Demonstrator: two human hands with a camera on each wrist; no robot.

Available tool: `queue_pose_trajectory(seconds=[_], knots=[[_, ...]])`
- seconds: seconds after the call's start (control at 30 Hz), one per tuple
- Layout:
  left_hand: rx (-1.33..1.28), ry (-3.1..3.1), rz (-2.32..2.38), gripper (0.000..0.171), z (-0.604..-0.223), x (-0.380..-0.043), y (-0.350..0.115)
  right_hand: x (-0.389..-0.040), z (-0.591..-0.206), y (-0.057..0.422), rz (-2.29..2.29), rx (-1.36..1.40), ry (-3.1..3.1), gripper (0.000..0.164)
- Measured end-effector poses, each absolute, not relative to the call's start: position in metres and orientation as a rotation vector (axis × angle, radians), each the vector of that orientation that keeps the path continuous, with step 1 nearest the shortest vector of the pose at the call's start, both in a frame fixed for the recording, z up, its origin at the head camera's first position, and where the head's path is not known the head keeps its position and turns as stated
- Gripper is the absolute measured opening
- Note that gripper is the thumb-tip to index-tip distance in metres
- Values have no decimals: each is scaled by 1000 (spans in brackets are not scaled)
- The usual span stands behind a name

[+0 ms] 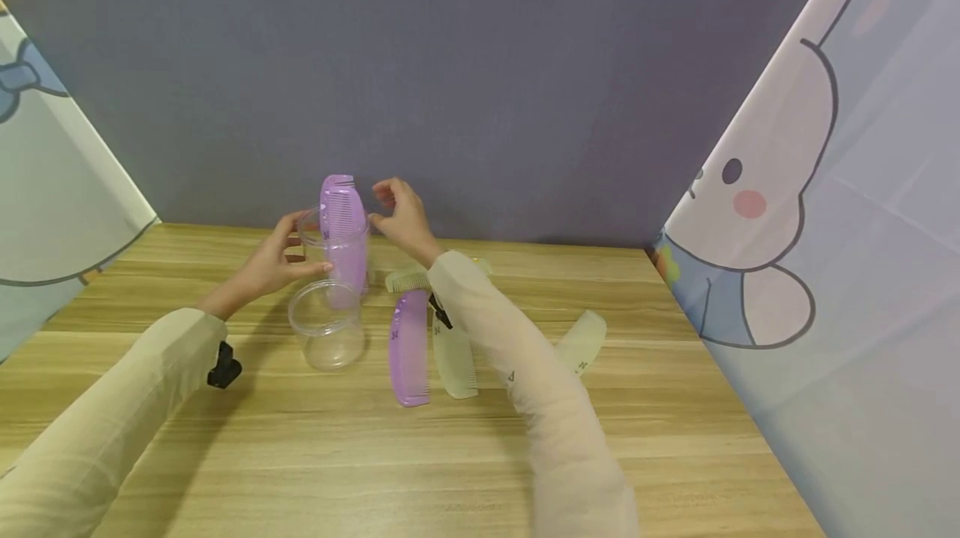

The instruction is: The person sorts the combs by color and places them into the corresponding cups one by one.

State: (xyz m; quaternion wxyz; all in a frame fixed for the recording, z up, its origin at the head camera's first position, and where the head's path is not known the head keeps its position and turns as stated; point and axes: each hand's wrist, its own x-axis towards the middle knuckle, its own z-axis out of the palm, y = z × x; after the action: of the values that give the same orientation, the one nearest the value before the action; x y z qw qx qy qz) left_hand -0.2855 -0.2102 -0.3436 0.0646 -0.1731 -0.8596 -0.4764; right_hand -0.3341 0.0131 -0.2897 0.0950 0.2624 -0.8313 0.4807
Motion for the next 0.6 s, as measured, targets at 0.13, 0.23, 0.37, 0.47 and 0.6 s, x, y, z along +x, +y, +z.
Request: queue_pose_trajectory(seconds=[0.13,0.23,0.37,0.47,0.6], knots=[[-525,-2608,-1437,90,-329,-272,-203,-330,-295,24,1378,801,-2520,40],[-537,-2615,-1420,89,-324,-266,-201,-329,-302,32,1367,812,-2570,40],[-537,-2611,-1426,88,-324,-265,-201,-325,-313,43,1375,821,-2634,39],[-531,-2598,-1445,89,-330,-272,-204,-322,-321,51,1365,836,-2684,39],[-527,-2603,-1429,94,-344,-286,-211,-319,-334,60,1324,868,-2750,38]])
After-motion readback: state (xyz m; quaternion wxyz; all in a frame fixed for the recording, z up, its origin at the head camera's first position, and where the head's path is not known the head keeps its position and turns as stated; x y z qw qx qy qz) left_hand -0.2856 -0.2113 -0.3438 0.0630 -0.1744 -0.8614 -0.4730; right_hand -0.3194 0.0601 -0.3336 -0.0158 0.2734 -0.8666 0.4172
